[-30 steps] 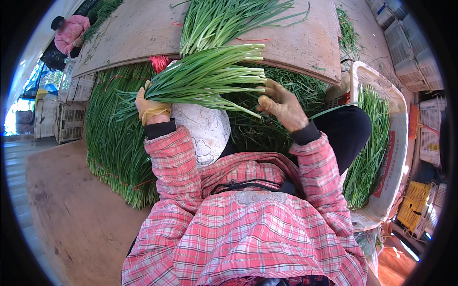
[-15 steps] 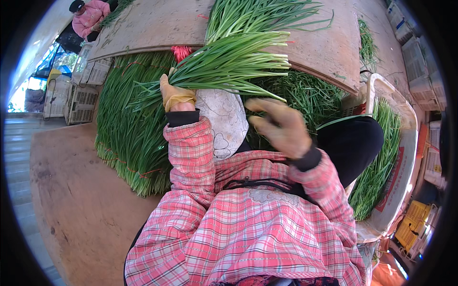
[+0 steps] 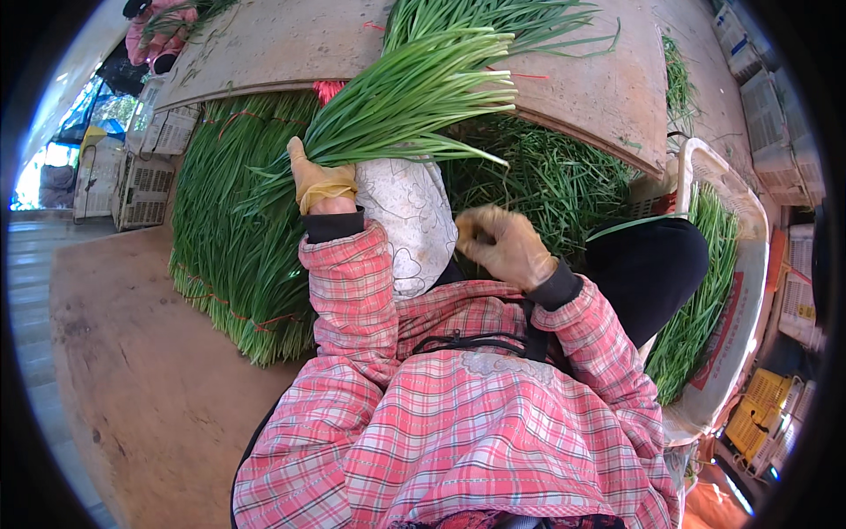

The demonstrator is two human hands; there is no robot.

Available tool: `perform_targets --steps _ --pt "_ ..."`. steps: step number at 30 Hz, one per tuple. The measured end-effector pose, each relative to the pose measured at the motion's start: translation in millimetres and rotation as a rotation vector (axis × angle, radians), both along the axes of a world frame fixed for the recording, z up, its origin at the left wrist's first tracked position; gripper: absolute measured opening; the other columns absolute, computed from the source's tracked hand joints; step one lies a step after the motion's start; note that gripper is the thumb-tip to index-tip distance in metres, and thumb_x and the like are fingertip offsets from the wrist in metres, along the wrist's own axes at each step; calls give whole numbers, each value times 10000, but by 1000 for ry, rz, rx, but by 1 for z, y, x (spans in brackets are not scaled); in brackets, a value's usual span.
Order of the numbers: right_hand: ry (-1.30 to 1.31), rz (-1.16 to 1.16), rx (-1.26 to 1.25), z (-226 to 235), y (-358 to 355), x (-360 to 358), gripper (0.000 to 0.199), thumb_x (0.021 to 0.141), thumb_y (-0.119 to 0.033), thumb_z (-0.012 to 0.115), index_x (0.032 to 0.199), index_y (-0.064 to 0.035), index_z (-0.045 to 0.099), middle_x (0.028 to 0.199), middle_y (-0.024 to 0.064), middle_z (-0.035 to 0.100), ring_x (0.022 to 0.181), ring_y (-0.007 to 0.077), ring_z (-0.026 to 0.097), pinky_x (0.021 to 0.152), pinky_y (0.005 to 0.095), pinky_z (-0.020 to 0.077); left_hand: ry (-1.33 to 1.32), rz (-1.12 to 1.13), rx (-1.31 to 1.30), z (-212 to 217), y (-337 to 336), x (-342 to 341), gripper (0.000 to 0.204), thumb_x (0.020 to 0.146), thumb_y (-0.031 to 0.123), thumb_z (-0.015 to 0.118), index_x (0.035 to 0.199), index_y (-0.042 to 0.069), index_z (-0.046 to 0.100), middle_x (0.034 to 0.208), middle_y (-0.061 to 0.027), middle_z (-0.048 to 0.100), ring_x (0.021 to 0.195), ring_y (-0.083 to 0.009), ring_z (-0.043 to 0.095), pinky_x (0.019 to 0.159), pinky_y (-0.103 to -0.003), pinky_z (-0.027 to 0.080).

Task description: The person sorts green onions by hand, removing withered leaves and tying the bunches together with red string.

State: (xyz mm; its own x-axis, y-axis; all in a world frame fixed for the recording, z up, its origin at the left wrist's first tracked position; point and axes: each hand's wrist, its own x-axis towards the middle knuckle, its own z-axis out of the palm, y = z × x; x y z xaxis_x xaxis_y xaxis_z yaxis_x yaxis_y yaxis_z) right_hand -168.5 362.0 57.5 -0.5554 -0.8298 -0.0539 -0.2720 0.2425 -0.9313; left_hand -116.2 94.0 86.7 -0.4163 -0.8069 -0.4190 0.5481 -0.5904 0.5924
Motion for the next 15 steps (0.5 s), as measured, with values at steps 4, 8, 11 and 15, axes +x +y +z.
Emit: perform_targets --steps 4,8,11,15 --pt "-271 -21 -340 21 -55 3 292 786 -163 630 1027 -3 595 876 152 631 653 190 612 640 317 489 14 47 39 10 12 -6 434 923 370 452 1163 17 528 1174 -144 569 1058 -342 541 945 -498 417" --pt "-476 77 -484 16 -93 6 269 825 -109 599 1054 31 586 878 79 631 703 129 572 659 274 477 197 -172 27 -9 -8 3 392 930 318 460 1165 14 536 1176 -146 579 1080 -313 541 943 -496 421" --pt "-526 266 -214 21 -67 2 224 832 -93 601 1012 40 609 853 50 630 742 116 556 678 261 472 47 -4 29 -5 -4 0 380 929 304 466 1165 15 539 1189 -157 570 1082 -319 542 945 -501 421" --pt "-167 333 86 10 12 -18 219 790 -160 657 935 4 651 799 80 646 739 112 579 679 267 483 128 6 133 -14 -23 10 358 920 323 490 1130 40 550 1132 -126 599 1040 -319 559 900 -485 455"
